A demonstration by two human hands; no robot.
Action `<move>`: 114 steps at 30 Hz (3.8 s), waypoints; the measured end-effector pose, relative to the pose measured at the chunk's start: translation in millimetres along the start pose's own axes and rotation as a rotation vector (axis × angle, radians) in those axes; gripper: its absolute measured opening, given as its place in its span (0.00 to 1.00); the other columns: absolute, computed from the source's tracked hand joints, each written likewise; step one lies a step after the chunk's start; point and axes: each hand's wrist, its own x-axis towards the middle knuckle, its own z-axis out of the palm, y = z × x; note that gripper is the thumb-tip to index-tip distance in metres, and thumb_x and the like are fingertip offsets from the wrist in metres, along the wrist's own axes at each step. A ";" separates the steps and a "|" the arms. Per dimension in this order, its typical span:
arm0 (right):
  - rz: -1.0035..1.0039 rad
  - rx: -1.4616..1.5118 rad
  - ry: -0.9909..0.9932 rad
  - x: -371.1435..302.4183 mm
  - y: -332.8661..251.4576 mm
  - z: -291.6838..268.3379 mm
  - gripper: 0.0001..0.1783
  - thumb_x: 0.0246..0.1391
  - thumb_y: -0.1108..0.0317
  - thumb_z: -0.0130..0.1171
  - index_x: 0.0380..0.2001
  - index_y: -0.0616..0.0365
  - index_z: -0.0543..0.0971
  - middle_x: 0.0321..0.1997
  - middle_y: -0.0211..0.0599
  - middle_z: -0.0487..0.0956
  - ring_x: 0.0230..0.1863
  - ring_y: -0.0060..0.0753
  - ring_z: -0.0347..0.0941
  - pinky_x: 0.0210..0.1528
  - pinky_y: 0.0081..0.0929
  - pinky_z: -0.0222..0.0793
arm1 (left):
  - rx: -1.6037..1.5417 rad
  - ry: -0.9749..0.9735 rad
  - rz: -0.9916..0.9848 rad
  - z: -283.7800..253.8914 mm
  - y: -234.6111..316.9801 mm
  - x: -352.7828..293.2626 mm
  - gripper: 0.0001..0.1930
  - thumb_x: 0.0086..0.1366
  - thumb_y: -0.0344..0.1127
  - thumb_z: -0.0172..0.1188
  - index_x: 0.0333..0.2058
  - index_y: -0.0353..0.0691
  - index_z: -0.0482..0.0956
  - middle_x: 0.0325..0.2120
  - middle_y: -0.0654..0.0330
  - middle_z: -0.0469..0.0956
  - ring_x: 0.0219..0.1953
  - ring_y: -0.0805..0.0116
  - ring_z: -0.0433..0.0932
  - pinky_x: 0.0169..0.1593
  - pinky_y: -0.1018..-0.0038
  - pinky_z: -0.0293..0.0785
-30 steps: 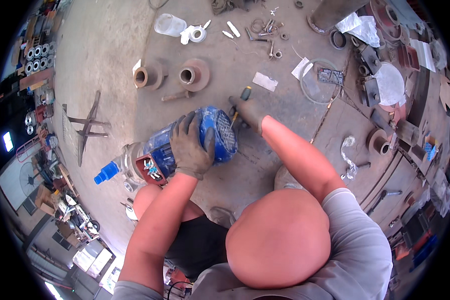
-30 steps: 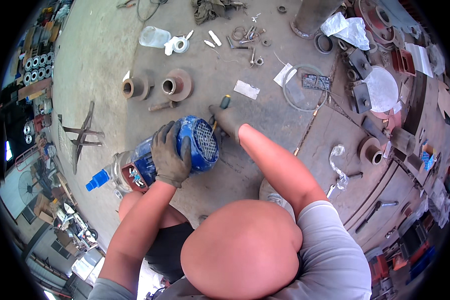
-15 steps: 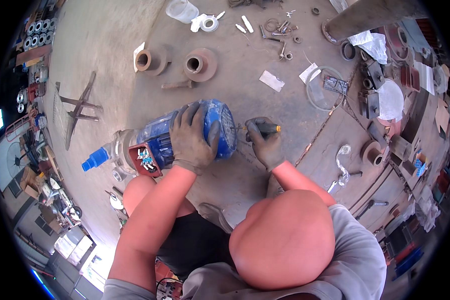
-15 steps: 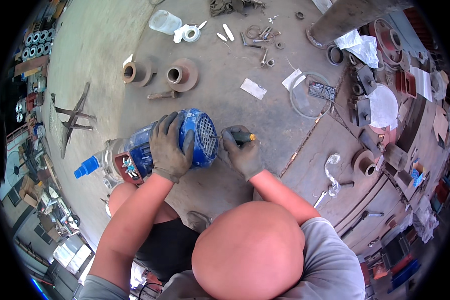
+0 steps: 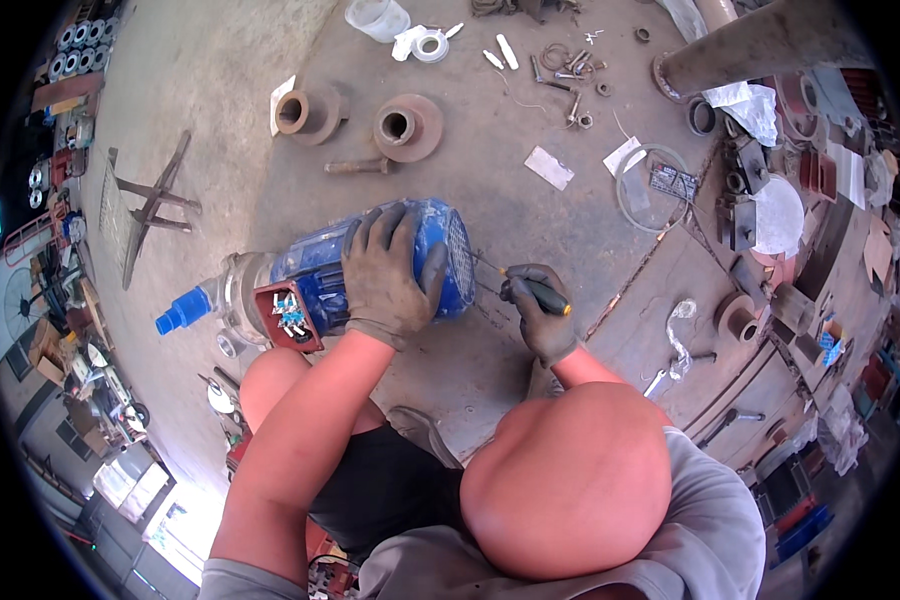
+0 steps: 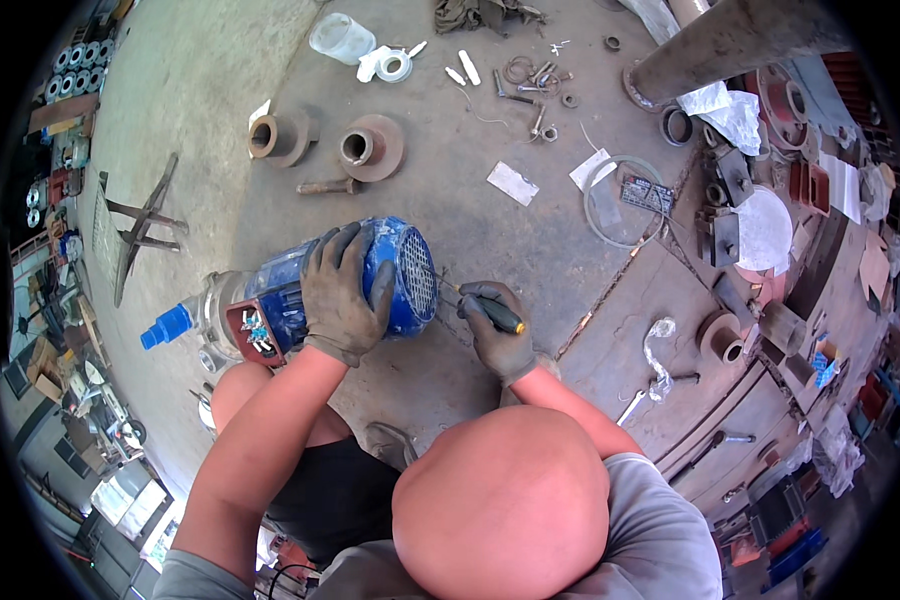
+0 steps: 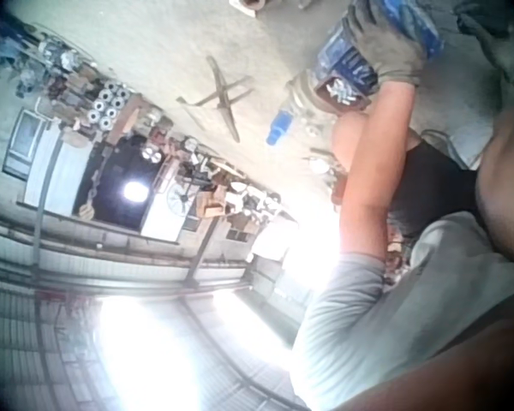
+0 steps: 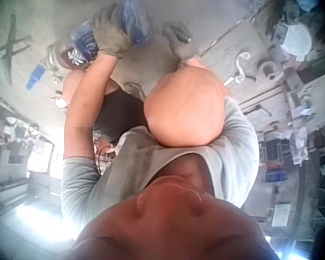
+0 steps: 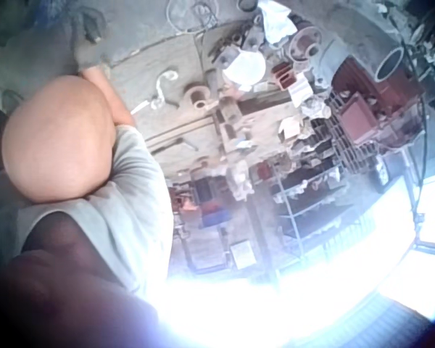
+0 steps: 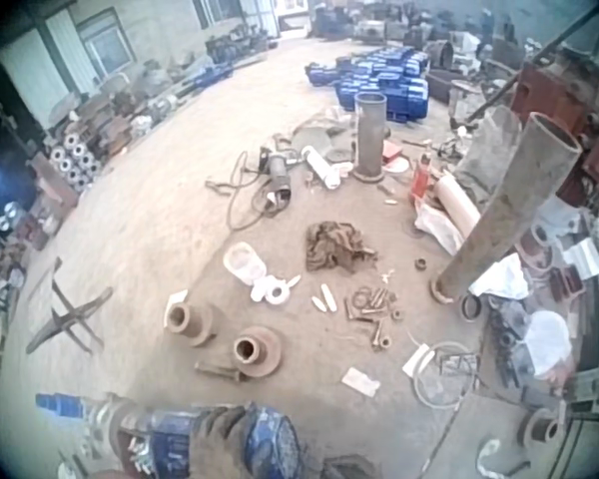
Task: The person assembles a mechanical unit in a workshop, using a wrench to tighten bolts on a silver metallic component. They then attach a blue electric motor to the assembly and use a screwdriver to secure the motor housing.
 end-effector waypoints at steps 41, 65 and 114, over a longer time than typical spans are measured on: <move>0.311 0.539 0.156 27.3 21.2 -21.8 0.14 0.74 0.67 0.56 0.55 0.64 0.80 0.39 0.45 0.86 0.37 0.37 0.85 0.42 0.33 0.78 | 0.021 -0.019 0.011 -1.1 2.6 2.5 0.28 0.71 0.46 0.63 0.64 0.35 0.75 0.63 0.42 0.76 0.65 0.36 0.72 0.71 0.44 0.64; -0.359 -0.447 -0.324 70.1 -2.9 7.8 0.11 0.65 0.66 0.67 0.46 0.59 0.87 0.44 0.40 0.89 0.44 0.41 0.86 0.50 0.38 0.80 | -0.005 0.000 0.011 1.8 -0.7 -0.2 0.29 0.71 0.45 0.64 0.65 0.35 0.75 0.63 0.43 0.76 0.66 0.36 0.72 0.72 0.43 0.63; 0.361 -0.271 -0.118 165.0 -52.7 33.2 0.16 0.61 0.61 0.65 0.31 0.65 0.88 0.30 0.39 0.87 0.31 0.30 0.82 0.37 0.32 0.77 | 0.007 -0.010 0.028 0.5 2.0 5.3 0.28 0.71 0.46 0.63 0.63 0.34 0.76 0.62 0.42 0.76 0.66 0.35 0.72 0.72 0.43 0.63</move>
